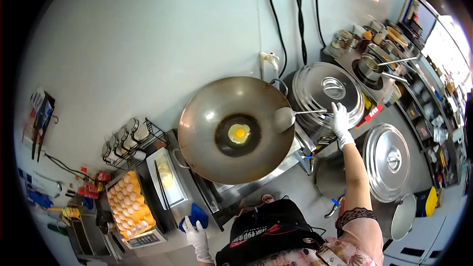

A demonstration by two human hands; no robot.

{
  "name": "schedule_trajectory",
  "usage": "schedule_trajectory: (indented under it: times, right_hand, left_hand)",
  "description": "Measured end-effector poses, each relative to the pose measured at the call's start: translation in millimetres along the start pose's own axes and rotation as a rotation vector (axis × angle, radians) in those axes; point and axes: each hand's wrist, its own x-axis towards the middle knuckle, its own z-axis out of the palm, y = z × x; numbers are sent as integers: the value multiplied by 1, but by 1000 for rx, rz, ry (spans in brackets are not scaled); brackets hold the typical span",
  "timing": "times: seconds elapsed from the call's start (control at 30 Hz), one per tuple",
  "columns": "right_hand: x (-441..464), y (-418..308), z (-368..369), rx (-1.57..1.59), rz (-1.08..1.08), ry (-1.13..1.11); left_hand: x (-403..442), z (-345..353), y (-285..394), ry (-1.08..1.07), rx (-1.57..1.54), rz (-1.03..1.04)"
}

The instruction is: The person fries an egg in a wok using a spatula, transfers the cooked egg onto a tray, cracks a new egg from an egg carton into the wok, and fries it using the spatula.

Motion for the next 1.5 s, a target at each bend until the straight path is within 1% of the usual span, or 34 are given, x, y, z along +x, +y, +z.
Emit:
schedule_trajectory:
  times: [0.1, 0.13, 0.17, 0.2, 0.27, 0.33, 0.4, 0.47, 0.5, 0.57, 0.63, 0.7, 0.73, 0.8, 0.83, 0.87, 0.93, 0.97, 1.0, 1.07, 1.1, 1.13, 1.2, 1.27, 1.33, 1.4, 1.43, 1.47, 1.5]
  right_hand:
    - [8, 4, 29, -43, 5, -56]
    - [8, 3, 34, -52, 2, -66]
    - [10, 2, 39, -52, -1, -30]
    - [10, 1, 42, -28, 7, 2]
    - [14, 1, 46, -37, 1, 37]
    - [14, -2, 41, 48, 7, 62]
    - [8, 4, 31, 171, -86, 81]
    - [-2, 7, 23, 320, -109, 144]
    - [-7, 5, 15, 347, -103, 142]
    - [-22, 5, 2, 355, -116, 167]
    - [-38, 2, -14, 355, -110, 169]
    - [-56, -8, -42, 348, -107, 100]
    - [-62, -21, -67, 384, -49, 2]
    - [-79, -41, -97, 430, -14, -25]
    - [-85, -50, -113, 498, 68, -127]
    - [-91, -59, -122, 509, 51, -126]
    - [-101, -64, -124, 530, 177, -242]
    - [-107, -61, -115, 704, 157, -248]
    - [-106, -83, -146, 830, 291, -409]
    - [-107, -110, -181, 1067, 417, -667]
    - [-112, -117, -183, 1201, 420, -706]
    - [-113, -126, -193, 1270, 445, -779]
    - [-118, -140, -197, 1393, 505, -805]
    - [-119, -156, -206, 1396, 525, -789]
    - [-116, -164, -203, 1335, 481, -822]
    - [-104, -170, -195, 1297, 465, -799]
    - [-93, -176, -195, 1240, 438, -863]
    - [-83, -181, -195, 1182, 413, -925]
    - [-76, -178, -176, 1134, 347, -868]
  left_hand:
    - [-10, -5, 9, -17, -22, -78]
    - [-14, -5, 9, 5, -59, -19]
    - [-18, -5, 8, 25, -96, 41]
    - [-22, -3, 5, 29, -92, 25]
    - [-31, 0, -2, -75, -184, -36]
    - [-32, -5, 7, -76, -182, -65]
    - [-30, -11, 17, -82, -186, -83]
    - [-26, -14, 25, -74, -245, -90]
    - [-24, -12, 25, -73, -249, -95]
    - [-20, -5, 22, -26, -242, 19]
    - [-14, 2, 19, -30, -274, 15]
    - [-5, 3, 23, -23, -315, 16]
    - [1, 2, 26, -27, -318, 14]
    - [11, -1, 31, -33, -351, 14]
    - [16, -2, 33, -24, -402, 17]
    - [21, -2, 35, -30, -404, 14]
    - [28, -4, 37, -31, -461, 63]
    - [31, -1, 35, -19, -472, 86]
    - [33, 0, 34, -23, -476, 89]
    - [35, 0, 33, -3, -492, 110]
    - [36, 1, 29, -6, -495, 113]
    - [36, 3, 25, -11, -528, 94]
    - [36, 2, 19, -19, -564, 75]
    - [36, -4, 14, 11, -556, 84]
    - [37, -12, 10, -6, -555, 65]
    - [37, -12, -1, 5, -588, 22]
    - [39, -15, -3, 35, -533, 78]
    - [40, -16, -7, 35, -533, 79]
    - [41, -16, -10, 26, -544, 53]
